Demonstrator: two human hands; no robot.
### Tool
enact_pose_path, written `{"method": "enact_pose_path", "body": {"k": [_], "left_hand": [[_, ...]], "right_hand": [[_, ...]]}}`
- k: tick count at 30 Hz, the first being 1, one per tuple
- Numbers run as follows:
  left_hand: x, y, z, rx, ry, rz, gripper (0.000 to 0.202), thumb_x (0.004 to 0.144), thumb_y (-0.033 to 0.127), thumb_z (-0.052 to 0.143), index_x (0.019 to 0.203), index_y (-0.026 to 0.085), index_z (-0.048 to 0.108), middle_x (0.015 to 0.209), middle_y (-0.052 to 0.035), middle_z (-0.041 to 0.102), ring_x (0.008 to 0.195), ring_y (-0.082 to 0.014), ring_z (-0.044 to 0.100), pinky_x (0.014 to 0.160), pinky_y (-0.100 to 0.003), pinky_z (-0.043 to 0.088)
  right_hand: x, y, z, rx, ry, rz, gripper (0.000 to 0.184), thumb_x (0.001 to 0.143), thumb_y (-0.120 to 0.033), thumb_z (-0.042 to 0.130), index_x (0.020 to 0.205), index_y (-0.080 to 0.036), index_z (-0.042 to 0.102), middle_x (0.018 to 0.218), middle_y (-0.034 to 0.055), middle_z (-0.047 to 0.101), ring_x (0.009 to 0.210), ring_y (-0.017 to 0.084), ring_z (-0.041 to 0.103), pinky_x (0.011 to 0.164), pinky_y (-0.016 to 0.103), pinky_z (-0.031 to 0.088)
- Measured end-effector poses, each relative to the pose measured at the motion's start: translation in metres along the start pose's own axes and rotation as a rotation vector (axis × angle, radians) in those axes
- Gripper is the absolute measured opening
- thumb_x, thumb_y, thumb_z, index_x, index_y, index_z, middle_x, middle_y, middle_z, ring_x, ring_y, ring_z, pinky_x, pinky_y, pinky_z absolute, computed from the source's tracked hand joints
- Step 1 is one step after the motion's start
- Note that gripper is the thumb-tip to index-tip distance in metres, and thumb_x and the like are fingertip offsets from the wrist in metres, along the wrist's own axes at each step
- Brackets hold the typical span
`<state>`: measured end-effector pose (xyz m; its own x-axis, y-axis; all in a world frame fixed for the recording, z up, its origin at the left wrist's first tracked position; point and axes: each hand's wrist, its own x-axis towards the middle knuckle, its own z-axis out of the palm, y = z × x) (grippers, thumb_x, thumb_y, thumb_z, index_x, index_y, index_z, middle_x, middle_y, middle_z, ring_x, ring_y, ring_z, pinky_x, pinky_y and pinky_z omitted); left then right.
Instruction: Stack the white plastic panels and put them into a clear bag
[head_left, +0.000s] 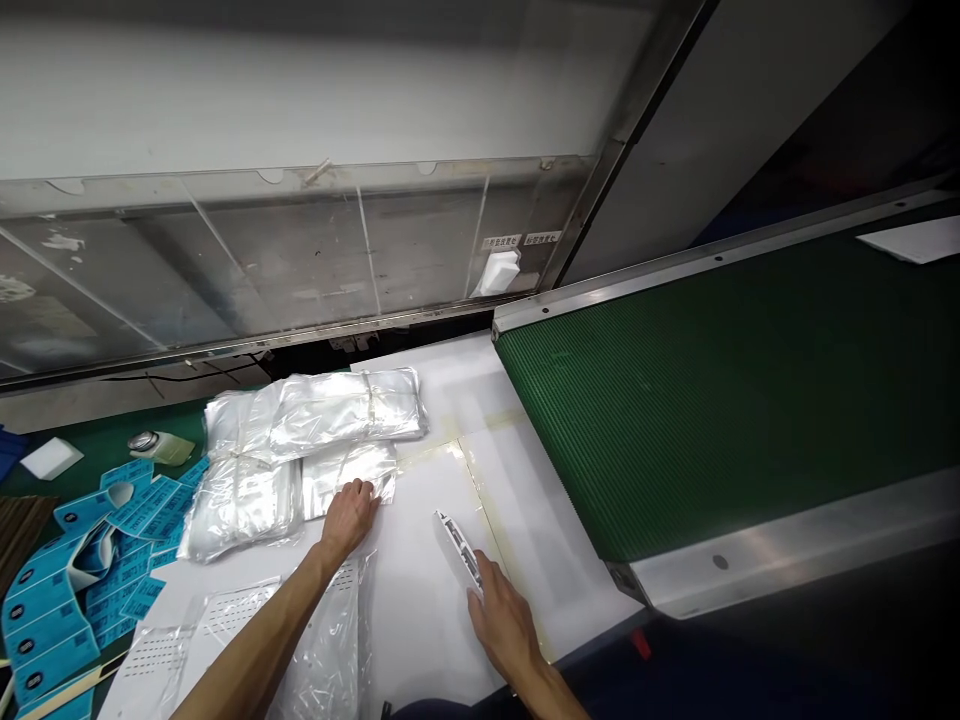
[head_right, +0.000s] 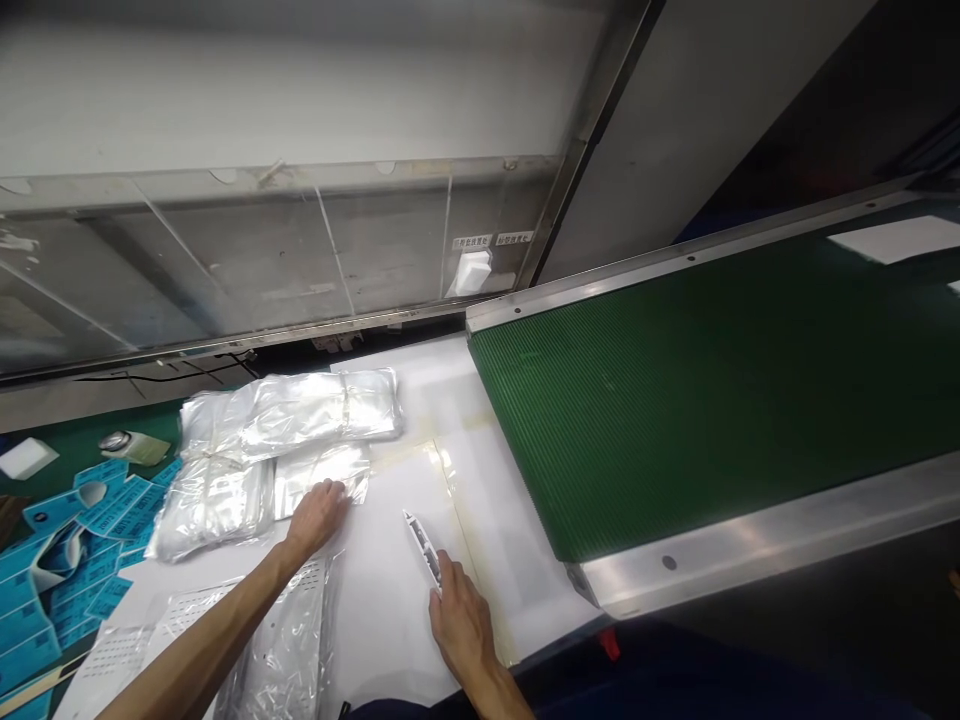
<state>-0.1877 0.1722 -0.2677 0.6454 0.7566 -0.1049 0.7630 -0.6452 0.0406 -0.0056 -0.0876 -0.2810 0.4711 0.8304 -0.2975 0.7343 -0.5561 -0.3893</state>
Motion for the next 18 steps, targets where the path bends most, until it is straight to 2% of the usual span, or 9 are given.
{"method": "enact_pose_path", "body": {"k": [2,5,8,12,15,18], "left_hand": [[0.0019,0.0024,0.0012,0.024,-0.008,0.009,0.030,0.090,0.038,0.044,0.103,0.012,0.051,0.089,-0.0075,0.045,0.079,-0.0190,0.038,0.066,-0.031,0.029],[0.0053,0.0034,0.0034,0.057,-0.025,0.035,0.030,0.086,0.034,0.052,0.109,0.015,0.052,0.092,-0.0073,0.045,0.079,-0.0194,0.039,0.066,-0.031,0.028],[0.0057,0.0020,0.0025,0.059,-0.032,0.087,0.023,0.092,0.026,0.039,0.102,0.015,0.056,0.092,-0.0068,0.046,0.078,-0.0180,0.038,0.067,-0.031,0.028],[0.0016,0.0024,-0.0022,-0.009,-0.027,0.114,0.032,0.096,0.024,0.028,0.095,0.013,0.057,0.092,-0.0063,0.048,0.081,-0.0176,0.038,0.071,-0.032,0.029],[-0.0015,0.0050,-0.0046,-0.111,-0.029,0.061,0.032,0.097,0.025,0.027,0.096,0.013,0.056,0.093,-0.0060,0.049,0.083,-0.0168,0.039,0.069,-0.030,0.029],[-0.0032,0.0061,-0.0060,-0.231,-0.053,-0.054,0.024,0.093,0.027,0.035,0.089,0.011,0.053,0.088,-0.0061,0.049,0.080,-0.0163,0.040,0.063,-0.028,0.027]], "right_hand": [[0.0006,-0.0001,-0.0005,0.000,-0.019,0.009,0.054,0.086,-0.037,0.018,0.137,-0.034,0.032,0.119,-0.0028,0.040,0.094,-0.008,0.038,0.073,0.001,0.029],[0.0014,0.0000,-0.0011,0.003,-0.040,0.015,0.054,0.086,-0.037,0.017,0.138,-0.034,0.030,0.121,-0.0031,0.039,0.096,-0.007,0.038,0.075,0.001,0.030],[0.0014,0.0003,-0.0014,0.005,-0.061,0.023,0.055,0.086,-0.037,0.016,0.139,-0.035,0.028,0.123,-0.0031,0.037,0.099,-0.006,0.038,0.077,0.002,0.030],[0.0003,-0.0002,-0.0040,0.010,-0.103,0.049,0.055,0.086,-0.037,0.016,0.140,-0.037,0.024,0.123,-0.0030,0.037,0.101,-0.005,0.039,0.077,0.002,0.030],[-0.0005,-0.0026,-0.0074,0.023,-0.137,0.062,0.055,0.086,-0.039,0.015,0.141,-0.037,0.022,0.123,-0.0027,0.037,0.100,-0.005,0.039,0.077,0.002,0.030],[-0.0009,-0.0047,-0.0093,0.041,-0.169,0.081,0.056,0.086,-0.039,0.015,0.141,-0.038,0.020,0.124,-0.0023,0.036,0.101,-0.004,0.040,0.080,0.003,0.032]]}}
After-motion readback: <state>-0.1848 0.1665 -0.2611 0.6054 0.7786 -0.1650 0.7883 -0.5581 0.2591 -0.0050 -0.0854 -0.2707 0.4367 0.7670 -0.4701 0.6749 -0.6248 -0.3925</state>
